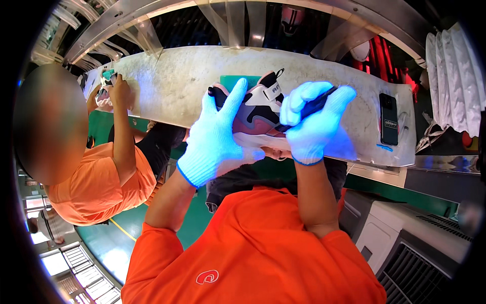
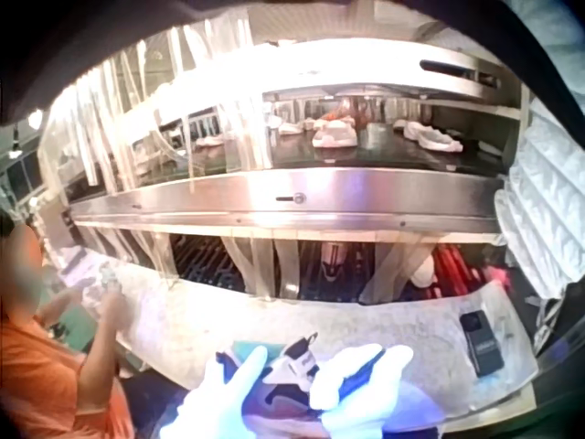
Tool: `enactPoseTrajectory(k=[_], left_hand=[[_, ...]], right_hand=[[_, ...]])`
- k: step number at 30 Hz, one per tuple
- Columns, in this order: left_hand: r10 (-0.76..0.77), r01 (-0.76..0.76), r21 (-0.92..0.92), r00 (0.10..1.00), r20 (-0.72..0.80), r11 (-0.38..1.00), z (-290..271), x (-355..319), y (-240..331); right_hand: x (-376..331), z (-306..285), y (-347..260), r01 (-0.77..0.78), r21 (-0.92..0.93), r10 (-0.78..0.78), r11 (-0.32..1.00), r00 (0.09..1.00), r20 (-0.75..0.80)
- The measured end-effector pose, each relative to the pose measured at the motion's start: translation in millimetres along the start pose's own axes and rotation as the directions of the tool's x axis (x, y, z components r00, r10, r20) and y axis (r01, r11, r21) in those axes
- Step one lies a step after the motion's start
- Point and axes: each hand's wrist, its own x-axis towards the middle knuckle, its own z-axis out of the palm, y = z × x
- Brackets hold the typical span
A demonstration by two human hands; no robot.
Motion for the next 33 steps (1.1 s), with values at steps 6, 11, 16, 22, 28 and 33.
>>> enactPoseTrajectory(k=[6,11,16,22,28,33], left_hand=[[-0.022,0.026,-0.089,0.998,0.052,0.996,-7.9,1.8,-2.4],[0.004,0.0,-0.121,1.0,0.029,0.993,0.0,5.4,-13.9],[0.063,-0.069,-0.182,0.997,-0.036,0.981,9.7,5.0,-25.2],[-0.046,0.019,-0.172,0.987,-0.155,0.985,19.4,-4.2,-7.1],[-0.063,0.045,-0.091,0.974,-0.217,0.995,25.1,-8.2,2.1],[-0.123,0.094,-0.152,0.973,-0.194,0.984,23.5,-10.7,-2.3]], right_hand=[[12.4,-9.5,1.7,-0.267,0.089,0.228,0.96,0.924,0.307],[11.4,-1.1,8.3,-0.214,-0.041,0.218,0.976,0.96,0.176],[6.2,3.4,10.2,-0.166,-0.071,0.174,0.983,0.977,0.125],[-3.1,3.2,9.3,-0.141,-0.168,0.161,0.976,0.981,0.109],[-17.8,9.4,4.2,-0.093,-0.165,0.107,0.982,0.991,0.077],[-30.0,-3.1,-98.5,0.26,-0.543,-0.186,0.799,0.964,0.187]])
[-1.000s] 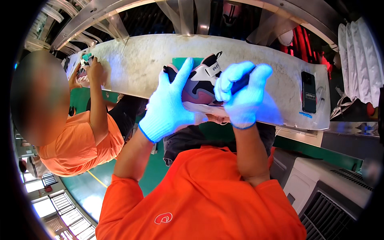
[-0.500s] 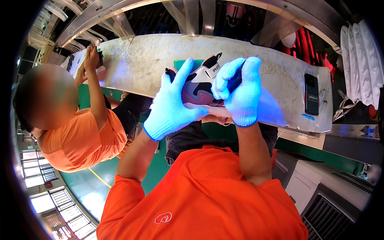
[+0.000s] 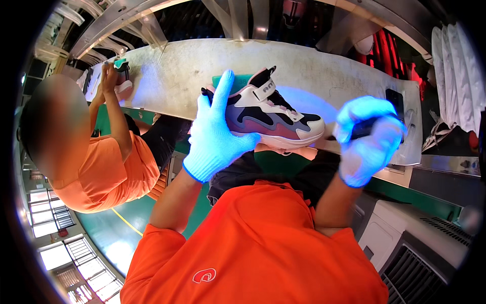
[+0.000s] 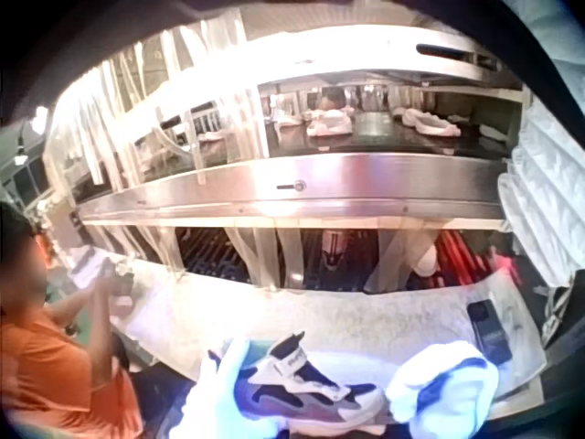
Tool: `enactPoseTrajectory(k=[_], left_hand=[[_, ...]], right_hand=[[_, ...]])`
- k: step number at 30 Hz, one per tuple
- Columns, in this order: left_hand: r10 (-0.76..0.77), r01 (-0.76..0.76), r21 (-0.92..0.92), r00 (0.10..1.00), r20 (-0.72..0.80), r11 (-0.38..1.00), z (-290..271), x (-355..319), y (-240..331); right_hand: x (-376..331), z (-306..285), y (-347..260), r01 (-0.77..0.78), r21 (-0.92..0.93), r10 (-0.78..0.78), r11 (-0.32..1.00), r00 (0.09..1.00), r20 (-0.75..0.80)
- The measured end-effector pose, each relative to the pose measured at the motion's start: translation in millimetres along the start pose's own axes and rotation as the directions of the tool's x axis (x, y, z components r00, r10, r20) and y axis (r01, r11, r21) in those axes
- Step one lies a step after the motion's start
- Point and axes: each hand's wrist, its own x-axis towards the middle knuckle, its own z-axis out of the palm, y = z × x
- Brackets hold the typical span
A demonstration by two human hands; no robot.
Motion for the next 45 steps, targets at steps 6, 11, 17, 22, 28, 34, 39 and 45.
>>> enactPoseTrajectory(k=[6,11,17,22,28,34,39,45], left_hand=[[0.103,-0.106,-0.072,0.994,-0.043,0.992,8.0,4.4,-11.5],[0.133,-0.131,0.024,0.981,-0.139,0.991,22.9,-2.4,-21.0],[0.017,-0.032,-0.15,0.995,-0.102,0.988,27.2,6.9,-37.1],[0.214,-0.19,-0.325,0.976,0.039,0.926,20.3,59.1,-88.5],[0.098,-0.294,0.42,0.898,0.429,0.858,-26.1,117.2,-35.5],[0.716,-0.725,-0.086,0.643,0.272,0.683,21.3,83.7,31.5],[0.584,-0.564,-0.163,0.748,0.315,0.81,22.7,87.8,70.1],[0.611,-0.586,-0.278,0.791,0.004,0.761,-42.0,65.4,-1.5]], right_hand=[[-9.9,18.9,8.1,0.255,-0.891,0.367,0.376,0.842,0.396],[-28.3,32.9,19.7,0.163,-0.962,0.489,0.22,0.835,0.253],[-9.9,51.3,27.1,0.339,-0.932,0.491,0.129,0.795,0.357],[49.0,54.4,38.5,0.349,-0.908,0.639,0.231,0.65,0.412],[80.2,-6.3,48.6,-0.687,-0.535,0.79,0.491,0.61,-0.058],[-10.7,-94.8,79.8,-0.628,0.103,0.621,0.771,0.707,-0.338],[-2.4,-79.6,76.2,-0.698,-0.076,0.648,0.712,0.695,-0.312],[37.8,-89.1,52.3,-0.724,-0.279,0.757,0.63,0.653,0.016]])
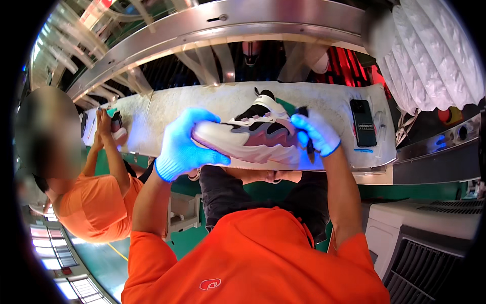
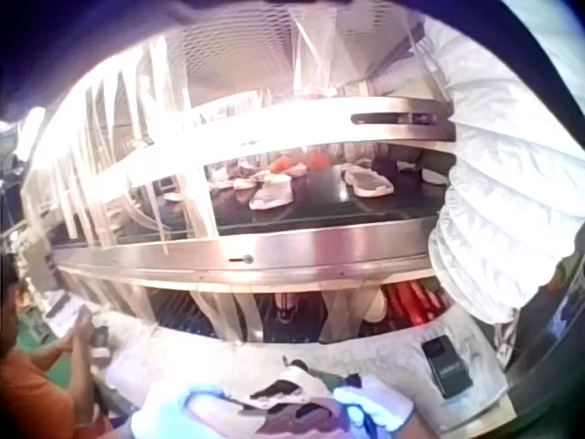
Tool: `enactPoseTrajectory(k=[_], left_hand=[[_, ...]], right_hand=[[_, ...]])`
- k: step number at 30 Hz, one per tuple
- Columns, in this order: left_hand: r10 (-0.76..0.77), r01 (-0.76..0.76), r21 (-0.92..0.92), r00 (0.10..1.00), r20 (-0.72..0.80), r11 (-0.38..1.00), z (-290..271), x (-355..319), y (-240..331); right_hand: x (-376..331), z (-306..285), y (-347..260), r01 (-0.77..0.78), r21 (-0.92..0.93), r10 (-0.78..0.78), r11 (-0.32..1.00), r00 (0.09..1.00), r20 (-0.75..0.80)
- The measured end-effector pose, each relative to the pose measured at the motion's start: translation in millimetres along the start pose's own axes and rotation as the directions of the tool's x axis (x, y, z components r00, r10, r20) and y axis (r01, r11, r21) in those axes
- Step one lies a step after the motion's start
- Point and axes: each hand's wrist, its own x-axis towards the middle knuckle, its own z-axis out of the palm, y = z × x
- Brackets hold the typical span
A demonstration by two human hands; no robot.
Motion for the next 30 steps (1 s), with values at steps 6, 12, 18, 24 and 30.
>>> enactPoseTrajectory(k=[6,12,18,24,30], left_hand=[[-0.077,0.05,0.257,0.992,0.096,0.965,39.3,-60.6,-81.7],[-0.234,0.123,0.367,0.932,0.276,0.922,30.7,-43.9,-34.2],[-0.306,0.194,0.352,0.904,0.298,0.916,49.6,-16.5,2.6],[-0.295,0.218,0.383,0.943,0.154,0.898,76.7,-13.3,6.8],[-0.349,0.267,0.354,0.917,0.191,0.896,72.7,-12.1,11.0]], right_hand=[[8.2,50.2,-29.6,-0.007,-0.183,0.007,0.983,1.0,-0.001],[5.4,42.6,-20.2,-0.012,-0.23,0.006,0.973,1.0,-0.026],[0.1,46.8,-17.6,0.027,-0.204,-0.037,0.979,0.998,-0.042],[-3.0,48.4,-17.2,0.046,-0.195,-0.054,0.98,0.998,-0.036],[-8.2,52.1,-19.7,0.077,-0.179,-0.084,0.981,0.996,-0.037]])
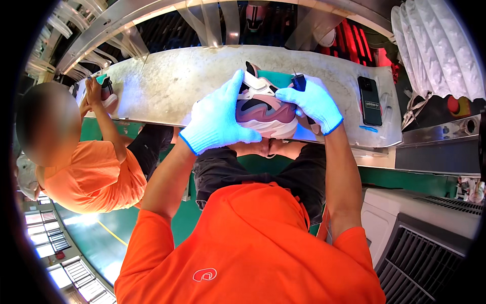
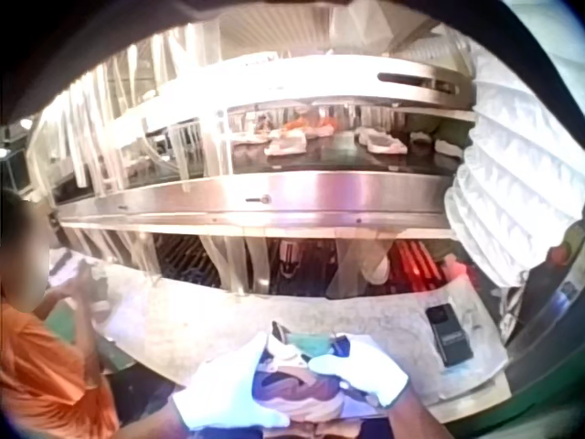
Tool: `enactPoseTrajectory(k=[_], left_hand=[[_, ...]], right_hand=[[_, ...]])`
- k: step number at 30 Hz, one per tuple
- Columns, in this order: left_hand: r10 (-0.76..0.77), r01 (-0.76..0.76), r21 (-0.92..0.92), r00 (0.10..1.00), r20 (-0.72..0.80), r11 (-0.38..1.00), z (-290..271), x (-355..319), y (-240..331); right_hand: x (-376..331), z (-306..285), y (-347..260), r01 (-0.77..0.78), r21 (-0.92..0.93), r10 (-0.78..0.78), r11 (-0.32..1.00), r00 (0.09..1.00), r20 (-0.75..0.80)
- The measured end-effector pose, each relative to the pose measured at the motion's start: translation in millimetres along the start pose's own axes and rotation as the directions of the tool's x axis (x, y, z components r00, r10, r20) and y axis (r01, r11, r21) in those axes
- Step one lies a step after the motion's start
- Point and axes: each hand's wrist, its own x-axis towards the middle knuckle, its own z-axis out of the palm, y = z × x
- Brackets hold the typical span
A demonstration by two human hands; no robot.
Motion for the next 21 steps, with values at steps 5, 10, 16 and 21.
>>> enactPoseTrajectory(k=[5,10,16,21], left_hand=[[0.055,-0.051,0.049,0.993,-0.1,0.998,11.9,-4.4,-6.0],[0.069,-0.058,0.104,0.992,-0.103,0.993,14.5,-7.3,0.3],[0.037,-0.033,0.075,0.998,-0.049,0.997,4.3,-5.2,7.8],[0.196,-0.17,0.211,0.975,-0.108,0.963,11.9,-5.8,9.1]], right_hand=[[-6.4,10.1,-5.8,0.134,0.012,-0.128,0.991,0.967,-0.221],[-7.8,35.0,-22.4,0.392,0.524,-0.155,0.756,0.885,-0.438],[1.6,52.2,-20.3,0.415,0.546,-0.164,0.728,0.879,-0.448],[13.1,15.2,-3.5,0.355,0.696,-0.053,0.624,0.908,-0.415]])
